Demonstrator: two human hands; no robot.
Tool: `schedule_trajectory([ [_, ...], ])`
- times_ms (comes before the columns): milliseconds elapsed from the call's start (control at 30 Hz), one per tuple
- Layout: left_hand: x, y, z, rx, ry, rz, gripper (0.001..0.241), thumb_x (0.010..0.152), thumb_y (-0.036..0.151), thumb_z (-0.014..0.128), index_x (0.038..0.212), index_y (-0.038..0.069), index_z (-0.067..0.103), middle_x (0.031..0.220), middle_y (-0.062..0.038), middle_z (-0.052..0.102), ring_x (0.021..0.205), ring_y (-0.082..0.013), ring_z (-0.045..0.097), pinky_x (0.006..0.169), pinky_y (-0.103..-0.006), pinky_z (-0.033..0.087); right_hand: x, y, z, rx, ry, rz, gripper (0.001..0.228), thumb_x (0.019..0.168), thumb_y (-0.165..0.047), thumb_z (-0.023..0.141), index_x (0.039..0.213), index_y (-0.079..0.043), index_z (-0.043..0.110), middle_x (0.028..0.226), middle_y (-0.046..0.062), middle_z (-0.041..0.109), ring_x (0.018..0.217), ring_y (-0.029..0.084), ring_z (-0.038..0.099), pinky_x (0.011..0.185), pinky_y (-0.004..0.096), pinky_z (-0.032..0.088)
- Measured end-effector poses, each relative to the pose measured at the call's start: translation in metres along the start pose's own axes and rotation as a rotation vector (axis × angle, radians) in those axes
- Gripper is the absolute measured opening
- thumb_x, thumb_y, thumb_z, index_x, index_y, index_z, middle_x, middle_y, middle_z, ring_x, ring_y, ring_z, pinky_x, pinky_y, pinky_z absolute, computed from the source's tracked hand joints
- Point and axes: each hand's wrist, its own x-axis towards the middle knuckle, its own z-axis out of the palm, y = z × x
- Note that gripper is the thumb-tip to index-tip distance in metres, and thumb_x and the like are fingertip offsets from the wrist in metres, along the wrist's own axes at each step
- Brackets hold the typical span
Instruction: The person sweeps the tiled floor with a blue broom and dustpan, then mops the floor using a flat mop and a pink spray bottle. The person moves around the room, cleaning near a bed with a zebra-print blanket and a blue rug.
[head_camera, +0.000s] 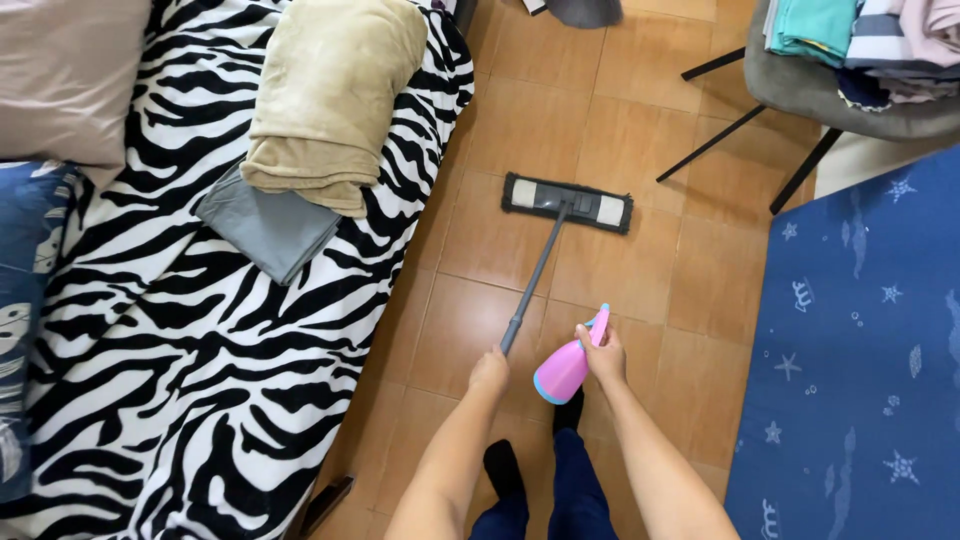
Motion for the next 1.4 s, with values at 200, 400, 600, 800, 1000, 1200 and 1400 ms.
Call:
schedule_trajectory([
  [200,-0.069,0.006,-0.037,-0.069,-0.064,-0.086,0.038,0.100,0.017,0.047,0.135,0.006,0.056,0.126,-0.024,0.065,0.120,-0.0401,0.064,0.101,-0.0495,0.053,-0.042,-0.023,-0.015,0.018,-0.009,0.106,0.041,0.086,-0.032,0.079,0.115,-0.006,0.065,0.090,0.005,0.076,0.085,0.014,0.070,0.079,0.031,0.054],
  [400,-0.077,0.037,-0.035,-0.027,0.015,-0.086,0.036,0.106,0.022,0.041,0.133,0.006,0.059,0.126,-0.023,0.067,0.117,-0.0395,0.066,0.099,-0.0502,0.054,-0.030,-0.017,-0.025,0.100,-0.025,0.141,0.035,0.092,-0.033,0.074,0.107,-0.002,0.068,0.087,0.007,0.076,0.077,0.015,0.070,0.072,0.033,0.056],
  [600,-0.048,0.072,-0.029,-0.011,0.068,-0.064,0.038,0.108,0.024,0.036,0.138,0.012,0.057,0.124,-0.023,0.066,0.112,-0.0394,0.068,0.094,-0.0510,0.056,0.003,-0.019,-0.020,0.239,-0.135,0.040,0.034,0.092,-0.029,0.073,0.114,-0.005,0.065,0.078,0.005,0.068,0.072,0.015,0.066,0.067,0.033,0.055],
  [800,-0.020,0.112,-0.033,-0.045,0.043,-0.083,0.044,0.104,0.021,0.038,0.146,0.021,0.051,0.124,-0.026,0.063,0.114,-0.0407,0.066,0.098,-0.0507,0.053,0.052,-0.030,-0.029,-0.008,-0.150,-0.083,0.058,0.080,-0.024,0.083,0.126,-0.004,0.054,0.083,0.008,0.069,0.074,0.016,0.066,0.070,0.033,0.056],
  [1000,0.015,0.174,-0.060,-0.045,0.009,-0.148,0.045,0.108,0.025,0.031,0.151,0.022,0.043,0.131,-0.026,0.059,0.118,-0.0419,0.064,0.098,-0.0526,0.054,0.132,-0.018,-0.036,-0.336,-0.117,-0.126,0.062,0.069,-0.020,0.078,0.125,-0.005,0.059,0.100,0.013,0.068,0.091,0.027,0.069,0.081,0.040,0.056],
  [1200,0.080,0.199,-0.079,-0.059,0.019,-0.253,0.048,0.111,0.040,0.025,0.151,0.020,0.040,0.135,-0.021,0.057,0.121,-0.0416,0.062,0.097,-0.0555,0.053,0.210,0.010,-0.026,-0.502,-0.041,-0.399,0.055,0.069,-0.018,0.081,0.121,-0.010,0.064,0.107,0.018,0.067,0.105,0.034,0.063,0.088,0.043,0.053],
  [1400,0.131,0.187,-0.088,-0.071,0.050,-0.291,0.050,0.112,0.045,0.023,0.153,0.020,0.039,0.134,-0.020,0.057,0.123,-0.0404,0.063,0.098,-0.0548,0.052,0.226,-0.092,-0.022,-0.250,-0.192,-0.067,0.062,0.071,-0.023,0.072,0.129,-0.009,0.058,0.102,0.012,0.069,0.093,0.027,0.070,0.083,0.038,0.056],
])
